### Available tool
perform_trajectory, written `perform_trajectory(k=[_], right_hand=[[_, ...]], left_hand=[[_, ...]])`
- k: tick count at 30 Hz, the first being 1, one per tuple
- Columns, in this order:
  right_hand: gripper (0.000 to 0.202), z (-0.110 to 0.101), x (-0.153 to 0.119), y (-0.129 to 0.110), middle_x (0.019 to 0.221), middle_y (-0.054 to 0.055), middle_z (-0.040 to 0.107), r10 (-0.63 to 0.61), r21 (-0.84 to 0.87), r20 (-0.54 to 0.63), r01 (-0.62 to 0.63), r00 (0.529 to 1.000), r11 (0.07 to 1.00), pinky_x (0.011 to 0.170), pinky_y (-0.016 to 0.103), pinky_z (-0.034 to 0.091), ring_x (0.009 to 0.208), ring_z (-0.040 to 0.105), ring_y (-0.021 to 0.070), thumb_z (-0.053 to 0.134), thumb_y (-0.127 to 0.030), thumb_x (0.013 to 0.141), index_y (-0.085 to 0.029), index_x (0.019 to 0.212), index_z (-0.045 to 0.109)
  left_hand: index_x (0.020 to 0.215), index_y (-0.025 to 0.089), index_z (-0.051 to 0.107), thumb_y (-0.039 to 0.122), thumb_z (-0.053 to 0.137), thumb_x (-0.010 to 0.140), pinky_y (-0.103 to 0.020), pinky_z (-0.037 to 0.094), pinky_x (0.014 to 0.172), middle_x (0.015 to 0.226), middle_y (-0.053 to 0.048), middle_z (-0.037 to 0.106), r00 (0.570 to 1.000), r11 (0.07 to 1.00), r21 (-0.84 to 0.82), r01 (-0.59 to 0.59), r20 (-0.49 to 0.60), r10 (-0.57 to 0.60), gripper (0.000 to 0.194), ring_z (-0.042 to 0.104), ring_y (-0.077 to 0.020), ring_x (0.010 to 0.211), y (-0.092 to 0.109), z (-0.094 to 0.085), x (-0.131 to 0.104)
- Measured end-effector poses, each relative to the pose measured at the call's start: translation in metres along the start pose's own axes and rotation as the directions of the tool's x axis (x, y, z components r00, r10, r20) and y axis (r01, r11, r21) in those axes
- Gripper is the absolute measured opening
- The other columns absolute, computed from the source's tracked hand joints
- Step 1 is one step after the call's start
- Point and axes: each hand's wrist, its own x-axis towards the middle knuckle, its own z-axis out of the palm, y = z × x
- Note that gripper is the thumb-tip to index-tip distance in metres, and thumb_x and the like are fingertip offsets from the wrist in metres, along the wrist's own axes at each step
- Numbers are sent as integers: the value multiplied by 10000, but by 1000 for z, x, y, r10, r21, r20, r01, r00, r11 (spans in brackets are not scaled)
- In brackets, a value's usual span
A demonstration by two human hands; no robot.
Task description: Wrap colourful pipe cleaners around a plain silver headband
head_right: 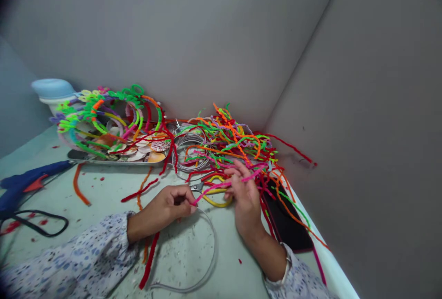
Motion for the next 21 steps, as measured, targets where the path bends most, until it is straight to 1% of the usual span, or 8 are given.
perform_trajectory(k=[3,8,10,12,14,15,18,21], right_hand=[[367,-4,11,-1,985,34,603,32,139,-113,-16,993,990,482,186,428,620,563,88,537,-422,862,-240,1181,549],[376,-7,18,-4,981,30,603,-10,205,-166,45,986,978,473,184,434,604,565,78,496,-478,870,-240,1154,563],[391,-7,13,-3,966,41,613,3,179,-65,9,998,984,480,201,441,624,588,98,485,-500,869,-231,1140,570],[388,-6,7,-1,940,61,627,60,80,139,-72,988,994,516,225,455,668,610,129,503,-492,863,-202,1106,592],[376,-3,-1,0,961,74,630,142,-55,345,-131,928,990,596,251,474,717,614,143,539,-454,856,-182,1108,601],[362,-2,-4,0,974,70,627,189,-107,410,-159,892,981,627,258,477,741,614,146,567,-420,849,-188,1126,593],[275,4,-12,0,899,29,624,238,-205,466,-158,852,966,617,243,465,709,606,128,586,-360,852,-210,1081,601],[200,8,-14,-2,755,-6,609,242,-290,468,-111,850,951,578,229,454,632,577,112,597,-334,847,-208,999,631]], left_hand=[[720,151,562,250,638,725,-193,320,468,553,59,467,999,999,-48,9,-30,-11,124,410,-71,477,3,-2,0],[737,149,565,246,645,724,-191,330,471,569,55,490,995,993,-114,-29,-103,18,126,421,-68,479,8,-6,1],[733,155,557,244,637,734,-192,327,472,545,63,473,991,990,-136,-45,-130,28,120,412,-69,475,8,-7,2],[733,159,556,251,633,744,-192,322,472,525,68,458,987,989,-134,-57,-160,35,121,406,-70,471,6,-6,3],[739,157,569,263,633,750,-192,323,474,533,64,466,984,993,-99,-57,-171,40,124,409,-71,474,3,-5,3],[744,156,579,265,632,752,-192,325,476,547,59,478,985,996,-75,-56,-169,43,122,413,-71,479,2,-4,3],[759,152,602,258,624,759,-196,338,493,591,45,511,987,998,-5,-70,-146,68,108,434,-77,507,1,0,2],[770,156,627,248,618,766,-200,353,521,631,34,537,985,993,56,-106,-128,112,93,461,-86,548,2,2,0]])
